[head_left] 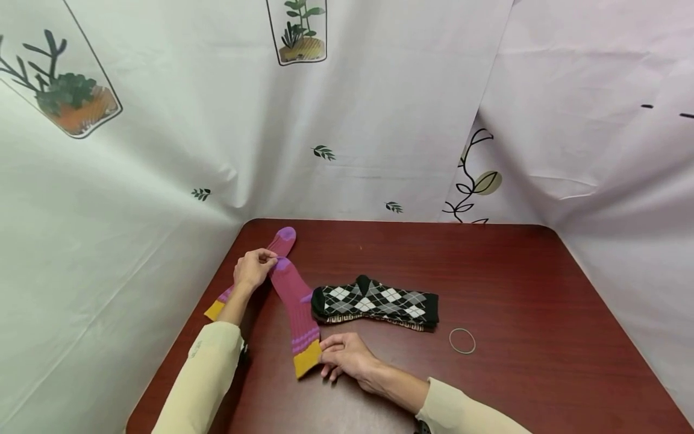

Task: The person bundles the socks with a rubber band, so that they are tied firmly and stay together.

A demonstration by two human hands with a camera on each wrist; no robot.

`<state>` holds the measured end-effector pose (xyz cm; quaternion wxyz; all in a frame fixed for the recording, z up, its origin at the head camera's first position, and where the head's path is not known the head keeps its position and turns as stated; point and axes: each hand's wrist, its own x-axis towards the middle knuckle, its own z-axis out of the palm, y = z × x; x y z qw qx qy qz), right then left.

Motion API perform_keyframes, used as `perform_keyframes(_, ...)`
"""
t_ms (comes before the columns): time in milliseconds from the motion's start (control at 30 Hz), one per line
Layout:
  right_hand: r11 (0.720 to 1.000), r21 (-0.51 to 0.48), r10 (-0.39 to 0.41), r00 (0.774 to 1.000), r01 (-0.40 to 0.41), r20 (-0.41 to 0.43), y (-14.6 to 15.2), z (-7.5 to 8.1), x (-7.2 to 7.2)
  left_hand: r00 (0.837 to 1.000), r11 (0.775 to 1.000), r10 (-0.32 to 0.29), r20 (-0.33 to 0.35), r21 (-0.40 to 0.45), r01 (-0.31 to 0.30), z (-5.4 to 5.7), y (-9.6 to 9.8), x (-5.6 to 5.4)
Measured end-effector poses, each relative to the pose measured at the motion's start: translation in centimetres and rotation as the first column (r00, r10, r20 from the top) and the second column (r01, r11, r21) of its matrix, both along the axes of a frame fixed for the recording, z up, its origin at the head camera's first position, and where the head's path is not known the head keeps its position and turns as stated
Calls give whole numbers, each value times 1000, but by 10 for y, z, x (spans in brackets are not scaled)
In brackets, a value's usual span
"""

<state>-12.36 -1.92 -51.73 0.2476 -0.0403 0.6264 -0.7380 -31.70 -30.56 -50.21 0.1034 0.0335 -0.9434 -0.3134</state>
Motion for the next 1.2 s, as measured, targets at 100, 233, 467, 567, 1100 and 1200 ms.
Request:
perform_keyframes(100,1000,-7,8,1000,-8,4,0,3,2,1000,1000,17,-4,6,-17,5,-2,7)
perform_keyframes(233,1000,-15,21,1000,-21,3,-1,7,6,999,999,40,-1,4,-40,13,-5,16)
perform_keyframes(467,999,-24,43,999,-43,-11,5,17,10,999,999,45,-4,-17,-45,27,-13,33)
perform_keyframes(567,998,-27,48,999,-48,-10,11,22,11,999,998,49,2,-26,-49,33,-17,40)
perform_keyframes(1100,993,-107,57,998,-57,-6,56,49,8,999,999,15,-29,-43,-16,76,-4,65)
perform_keyframes(1200,991,-123,50,999,-51,-13,66,54,7,999,999,10,-33,-30,-11,83,3,68)
